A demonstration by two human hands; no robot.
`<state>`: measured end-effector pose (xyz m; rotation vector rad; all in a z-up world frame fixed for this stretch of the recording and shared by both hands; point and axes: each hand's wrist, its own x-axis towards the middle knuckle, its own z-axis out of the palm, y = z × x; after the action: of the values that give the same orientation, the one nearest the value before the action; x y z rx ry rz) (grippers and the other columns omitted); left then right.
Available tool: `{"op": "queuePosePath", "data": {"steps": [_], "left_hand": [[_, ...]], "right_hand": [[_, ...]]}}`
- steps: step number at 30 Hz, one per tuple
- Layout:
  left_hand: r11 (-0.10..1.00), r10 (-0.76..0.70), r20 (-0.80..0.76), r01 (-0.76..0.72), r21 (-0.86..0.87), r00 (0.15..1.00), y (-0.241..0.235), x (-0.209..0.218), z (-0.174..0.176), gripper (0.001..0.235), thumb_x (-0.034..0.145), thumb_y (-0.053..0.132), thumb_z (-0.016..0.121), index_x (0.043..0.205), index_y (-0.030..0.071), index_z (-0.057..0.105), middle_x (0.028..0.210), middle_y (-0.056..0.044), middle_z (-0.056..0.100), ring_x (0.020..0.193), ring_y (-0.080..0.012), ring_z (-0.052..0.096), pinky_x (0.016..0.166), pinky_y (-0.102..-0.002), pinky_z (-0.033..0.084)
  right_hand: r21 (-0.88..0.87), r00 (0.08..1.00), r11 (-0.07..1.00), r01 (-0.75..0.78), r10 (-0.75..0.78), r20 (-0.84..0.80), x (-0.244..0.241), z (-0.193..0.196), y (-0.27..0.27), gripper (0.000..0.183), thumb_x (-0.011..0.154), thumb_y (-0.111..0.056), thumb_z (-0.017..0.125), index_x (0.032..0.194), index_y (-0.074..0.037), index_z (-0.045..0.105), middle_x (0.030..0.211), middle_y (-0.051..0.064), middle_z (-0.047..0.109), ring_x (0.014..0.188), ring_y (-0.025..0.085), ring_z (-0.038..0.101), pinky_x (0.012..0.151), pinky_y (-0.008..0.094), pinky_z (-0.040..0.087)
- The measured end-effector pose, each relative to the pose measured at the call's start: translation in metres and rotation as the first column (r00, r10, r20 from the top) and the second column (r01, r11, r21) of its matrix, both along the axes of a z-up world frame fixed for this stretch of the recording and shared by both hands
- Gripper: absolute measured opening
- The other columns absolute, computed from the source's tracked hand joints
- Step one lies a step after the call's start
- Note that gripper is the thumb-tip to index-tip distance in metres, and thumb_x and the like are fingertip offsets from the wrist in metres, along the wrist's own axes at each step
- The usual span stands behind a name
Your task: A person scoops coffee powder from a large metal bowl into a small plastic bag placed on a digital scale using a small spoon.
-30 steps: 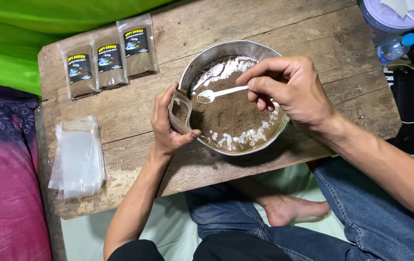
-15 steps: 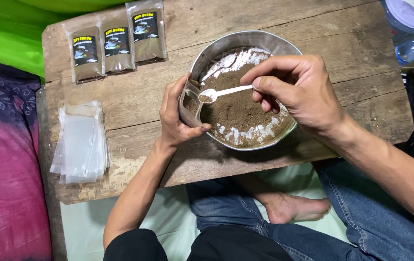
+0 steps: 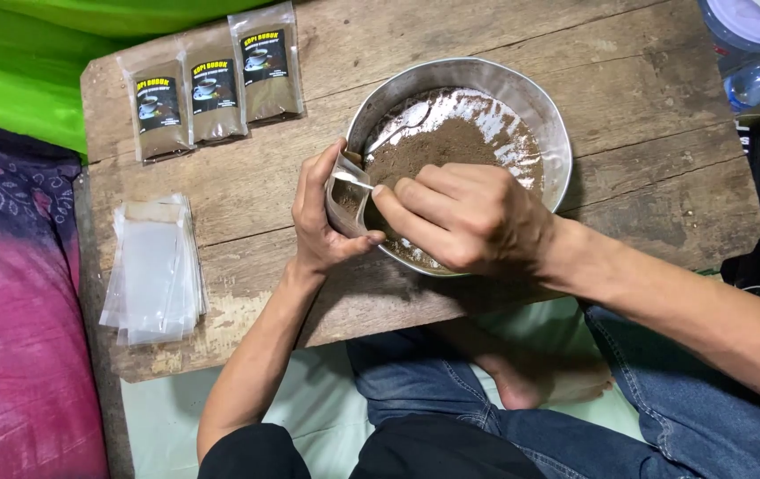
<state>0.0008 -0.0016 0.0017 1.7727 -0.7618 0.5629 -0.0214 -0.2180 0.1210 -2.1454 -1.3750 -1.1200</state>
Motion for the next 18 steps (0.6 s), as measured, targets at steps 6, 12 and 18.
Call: {"op": "queuePosePath", "data": {"steps": [6, 12, 18], "left_hand": [[0.999, -0.021, -0.013, 0.020, -0.028, 1.000, 0.005, 0.006, -0.019, 0.110, 0.073, 0.067, 0.083, 0.146, -0.005, 0.046, 0.125, -0.023, 0.058, 0.114, -0.0354, 0.064, 0.100, -0.048, 0.051], [0.999, -0.012, -0.011, 0.012, -0.031, 1.000, 0.004, 0.006, -0.019, 0.107, 0.074, 0.066, 0.082, 0.146, -0.005, 0.048, 0.120, -0.021, 0.059, 0.110, -0.0330, 0.066, 0.097, -0.045, 0.052], [1.000, -0.006, -0.013, 0.006, -0.017, 1.000, 0.005, 0.006, -0.018, 0.108, 0.072, 0.067, 0.083, 0.145, -0.004, 0.048, 0.121, -0.021, 0.059, 0.110, -0.0329, 0.066, 0.098, -0.046, 0.052]], "right_hand": [[0.268, 0.903, 0.963, -0.012, 0.126, -0.411, 0.008, -0.027, -0.041, 0.023, 0.102, -0.010, 0.061, 0.111, 0.006, 0.073, 0.088, 0.015, 0.069, 0.073, 0.031, 0.067, 0.064, 0.040, 0.056], [0.170, 0.667, 0.958, 0.232, -0.030, -0.744, 0.009, -0.032, -0.065, 0.018, 0.092, 0.011, 0.064, 0.104, 0.006, 0.076, 0.082, 0.019, 0.073, 0.067, 0.025, 0.068, 0.062, 0.032, 0.053], [0.046, 0.611, 0.954, 0.296, -0.152, -0.777, 0.021, -0.072, -0.087, 0.013, 0.091, 0.011, 0.066, 0.100, 0.006, 0.075, 0.085, 0.022, 0.074, 0.076, 0.032, 0.073, 0.096, 0.050, 0.053]]}}
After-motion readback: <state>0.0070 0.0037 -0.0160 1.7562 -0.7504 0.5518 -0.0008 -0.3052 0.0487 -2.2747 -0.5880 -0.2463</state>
